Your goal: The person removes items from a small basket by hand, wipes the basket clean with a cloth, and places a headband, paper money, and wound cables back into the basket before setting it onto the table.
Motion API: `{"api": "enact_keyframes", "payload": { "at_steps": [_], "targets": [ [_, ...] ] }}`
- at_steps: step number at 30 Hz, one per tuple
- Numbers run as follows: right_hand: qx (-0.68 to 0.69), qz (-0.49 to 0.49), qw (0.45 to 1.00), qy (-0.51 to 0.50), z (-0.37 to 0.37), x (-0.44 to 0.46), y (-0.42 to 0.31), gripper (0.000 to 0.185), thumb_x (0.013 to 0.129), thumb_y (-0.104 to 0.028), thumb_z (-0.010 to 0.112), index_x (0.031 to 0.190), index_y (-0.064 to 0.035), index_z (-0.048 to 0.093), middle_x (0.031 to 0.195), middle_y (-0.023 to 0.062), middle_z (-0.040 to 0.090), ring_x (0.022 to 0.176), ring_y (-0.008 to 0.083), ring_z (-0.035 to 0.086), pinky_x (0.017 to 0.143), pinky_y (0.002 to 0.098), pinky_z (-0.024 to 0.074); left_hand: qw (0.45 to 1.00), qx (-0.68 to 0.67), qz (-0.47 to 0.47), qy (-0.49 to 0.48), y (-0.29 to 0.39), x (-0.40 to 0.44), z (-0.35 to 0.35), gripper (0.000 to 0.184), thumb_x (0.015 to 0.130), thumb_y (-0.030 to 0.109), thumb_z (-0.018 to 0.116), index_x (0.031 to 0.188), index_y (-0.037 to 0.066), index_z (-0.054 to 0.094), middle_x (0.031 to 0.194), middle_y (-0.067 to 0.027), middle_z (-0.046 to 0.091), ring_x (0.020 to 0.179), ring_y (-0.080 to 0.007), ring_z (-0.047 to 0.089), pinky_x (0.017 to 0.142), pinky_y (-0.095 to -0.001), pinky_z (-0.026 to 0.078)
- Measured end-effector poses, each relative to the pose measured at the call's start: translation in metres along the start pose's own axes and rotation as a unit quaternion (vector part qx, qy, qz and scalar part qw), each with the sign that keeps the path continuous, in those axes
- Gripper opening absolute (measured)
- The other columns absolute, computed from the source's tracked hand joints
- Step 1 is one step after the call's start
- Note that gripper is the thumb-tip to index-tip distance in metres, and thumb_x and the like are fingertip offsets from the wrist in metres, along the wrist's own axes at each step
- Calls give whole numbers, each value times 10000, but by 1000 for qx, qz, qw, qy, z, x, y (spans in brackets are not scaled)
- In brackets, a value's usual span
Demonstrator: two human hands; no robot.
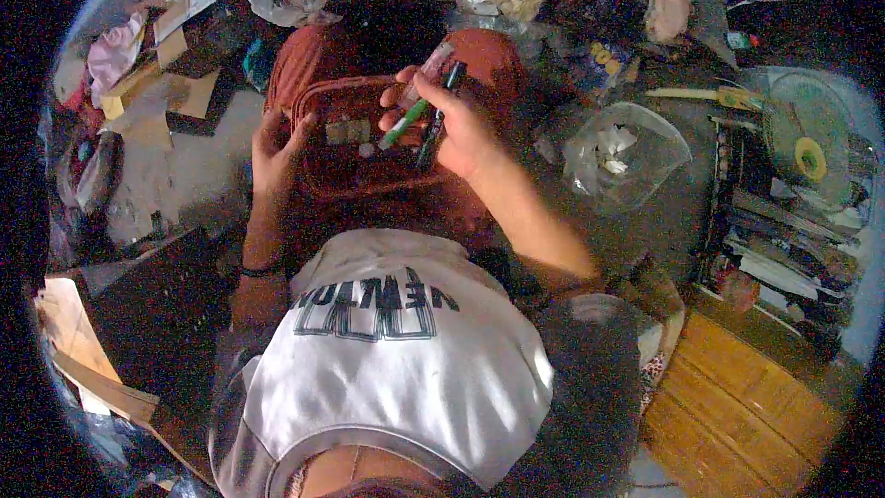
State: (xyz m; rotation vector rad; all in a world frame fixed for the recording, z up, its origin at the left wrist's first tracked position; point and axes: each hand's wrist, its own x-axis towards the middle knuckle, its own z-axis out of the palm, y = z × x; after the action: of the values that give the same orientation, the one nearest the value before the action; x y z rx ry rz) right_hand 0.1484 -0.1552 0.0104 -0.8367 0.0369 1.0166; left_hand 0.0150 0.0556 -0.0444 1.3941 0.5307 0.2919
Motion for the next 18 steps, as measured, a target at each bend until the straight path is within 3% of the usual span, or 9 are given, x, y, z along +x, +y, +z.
{"api": "enact_keyframes", "payload": {
  "at_steps": [4,7,10,14,17,18],
  "targets": [
    [-2,-26,1000,13,9,-5,0,240,930,-236,572,1096,-64,550,1054,186,630,1015,353,628,820,449,558,1000,-17,9,17,2,-1,3,193,855,156,708,880,14,580,747,7,598,720,-62,538,653,-224,435],
    [-5,-47,999,3,9,-5,1,248,931,-228,569,1096,-45,547,1111,210,615,1048,362,616,852,447,552,975,150,145,72,2,-4,4,259,846,139,705,1028,-1,587,1005,-77,621,882,-175,596,786,-287,474],
    [-37,-60,997,3,17,-10,-1,252,933,-226,566,1091,-30,548,1132,212,612,1060,354,612,861,434,548,841,389,339,164,48,-15,20,301,730,162,768,952,51,597,898,-120,585,826,-271,575,712,-356,465],
    [-54,-70,996,9,27,-14,-1,271,938,-234,559,1114,-27,560,1128,196,620,1062,316,614,872,406,536,804,396,441,39,83,-29,38,381,682,193,777,986,57,592,924,-113,568,821,-303,573,689,-381,469],
    [-102,-96,990,7,28,-18,4,302,949,-252,541,1155,-33,567,1128,174,630,1050,265,616,861,367,524,850,389,354,-30,73,-31,60,348,692,199,770,961,59,599,904,-111,558,758,-295,589,620,-367,478],
    [-126,-109,986,6,27,-17,5,313,953,-258,533,1170,-35,569,1128,167,633,1046,248,616,855,353,519,847,382,368,-36,69,-27,61,337,700,198,765,960,61,600,897,-111,558,739,-295,595,604,-366,480]
  ]
}}
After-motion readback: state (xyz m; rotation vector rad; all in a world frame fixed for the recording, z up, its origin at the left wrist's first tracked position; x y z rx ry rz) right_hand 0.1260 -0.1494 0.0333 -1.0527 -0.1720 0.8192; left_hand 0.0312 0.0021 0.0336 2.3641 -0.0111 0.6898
